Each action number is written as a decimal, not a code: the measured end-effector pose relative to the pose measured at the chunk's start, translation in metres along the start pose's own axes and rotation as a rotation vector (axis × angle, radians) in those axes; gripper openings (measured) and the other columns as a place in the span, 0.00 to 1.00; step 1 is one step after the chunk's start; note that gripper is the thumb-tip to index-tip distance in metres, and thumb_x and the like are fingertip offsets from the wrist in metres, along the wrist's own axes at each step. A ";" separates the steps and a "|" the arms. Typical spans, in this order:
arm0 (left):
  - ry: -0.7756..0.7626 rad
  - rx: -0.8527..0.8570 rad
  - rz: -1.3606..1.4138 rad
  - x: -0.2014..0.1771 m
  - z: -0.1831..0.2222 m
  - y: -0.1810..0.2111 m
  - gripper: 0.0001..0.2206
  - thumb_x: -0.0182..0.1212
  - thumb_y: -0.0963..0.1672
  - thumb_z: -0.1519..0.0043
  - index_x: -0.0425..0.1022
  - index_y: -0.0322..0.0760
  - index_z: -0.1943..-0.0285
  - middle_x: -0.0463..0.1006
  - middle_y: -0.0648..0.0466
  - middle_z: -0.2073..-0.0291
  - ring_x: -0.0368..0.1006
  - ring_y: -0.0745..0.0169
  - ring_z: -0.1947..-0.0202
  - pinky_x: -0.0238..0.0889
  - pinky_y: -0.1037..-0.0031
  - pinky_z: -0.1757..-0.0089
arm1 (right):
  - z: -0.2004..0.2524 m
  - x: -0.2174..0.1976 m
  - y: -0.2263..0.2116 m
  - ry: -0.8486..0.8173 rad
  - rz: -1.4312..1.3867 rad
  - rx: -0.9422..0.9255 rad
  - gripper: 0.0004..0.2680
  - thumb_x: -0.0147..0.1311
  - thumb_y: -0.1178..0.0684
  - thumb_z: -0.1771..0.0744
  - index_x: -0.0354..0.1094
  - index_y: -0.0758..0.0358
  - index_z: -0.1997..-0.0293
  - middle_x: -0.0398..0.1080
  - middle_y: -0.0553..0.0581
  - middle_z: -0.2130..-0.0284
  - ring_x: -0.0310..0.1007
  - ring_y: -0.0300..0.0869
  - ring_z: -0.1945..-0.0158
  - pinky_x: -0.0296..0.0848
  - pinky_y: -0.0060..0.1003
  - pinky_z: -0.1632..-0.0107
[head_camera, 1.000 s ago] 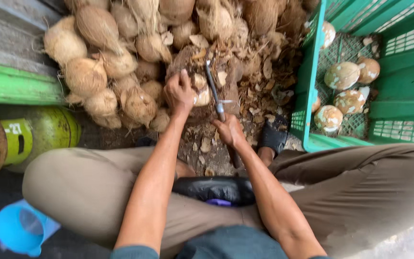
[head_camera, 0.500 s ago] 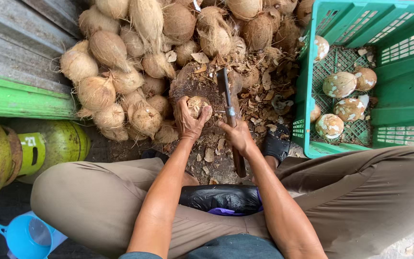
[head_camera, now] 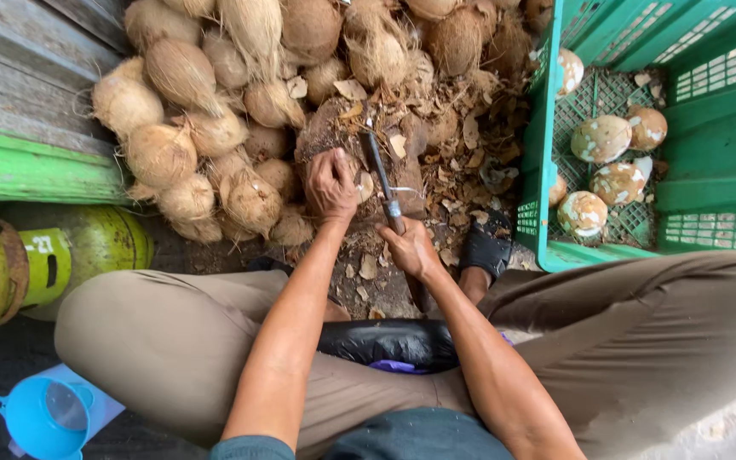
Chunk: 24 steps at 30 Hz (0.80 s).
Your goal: The person sits on the ground and uses a curved blade to peel the husk off a coconut. They rotate the coconut and strike the blade against a wooden block to remove the outer layer, then place the peeled coconut into a green crate.
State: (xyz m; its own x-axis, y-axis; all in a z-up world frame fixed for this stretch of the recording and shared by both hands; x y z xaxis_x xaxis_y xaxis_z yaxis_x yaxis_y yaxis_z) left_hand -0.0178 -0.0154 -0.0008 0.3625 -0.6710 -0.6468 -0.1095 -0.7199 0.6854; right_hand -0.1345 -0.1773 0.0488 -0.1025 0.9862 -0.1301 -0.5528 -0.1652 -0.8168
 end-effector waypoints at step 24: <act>0.038 0.077 0.091 -0.008 -0.003 -0.011 0.19 0.42 0.50 0.27 0.78 0.37 0.57 0.81 0.48 0.60 0.76 0.55 0.59 0.71 0.65 0.57 | -0.006 -0.004 -0.011 -0.093 -0.065 0.057 0.08 0.55 0.51 0.34 0.65 0.58 0.74 0.63 0.49 0.85 0.57 0.36 0.87 0.60 0.35 0.84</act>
State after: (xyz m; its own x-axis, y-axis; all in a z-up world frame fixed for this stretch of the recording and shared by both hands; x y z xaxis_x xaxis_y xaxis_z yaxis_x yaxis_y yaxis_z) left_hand -0.0171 -0.0016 -0.0017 0.3826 -0.7277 -0.5693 -0.2136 -0.6691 0.7118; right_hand -0.1235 -0.1799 0.0548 -0.1393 0.9900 -0.0232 -0.6067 -0.1039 -0.7881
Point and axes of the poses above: each hand's wrist, its own z-axis away from the middle knuckle, its own x-axis out of the palm, y = z × x, the point moved 3 cm from there along -z, towards the middle knuckle
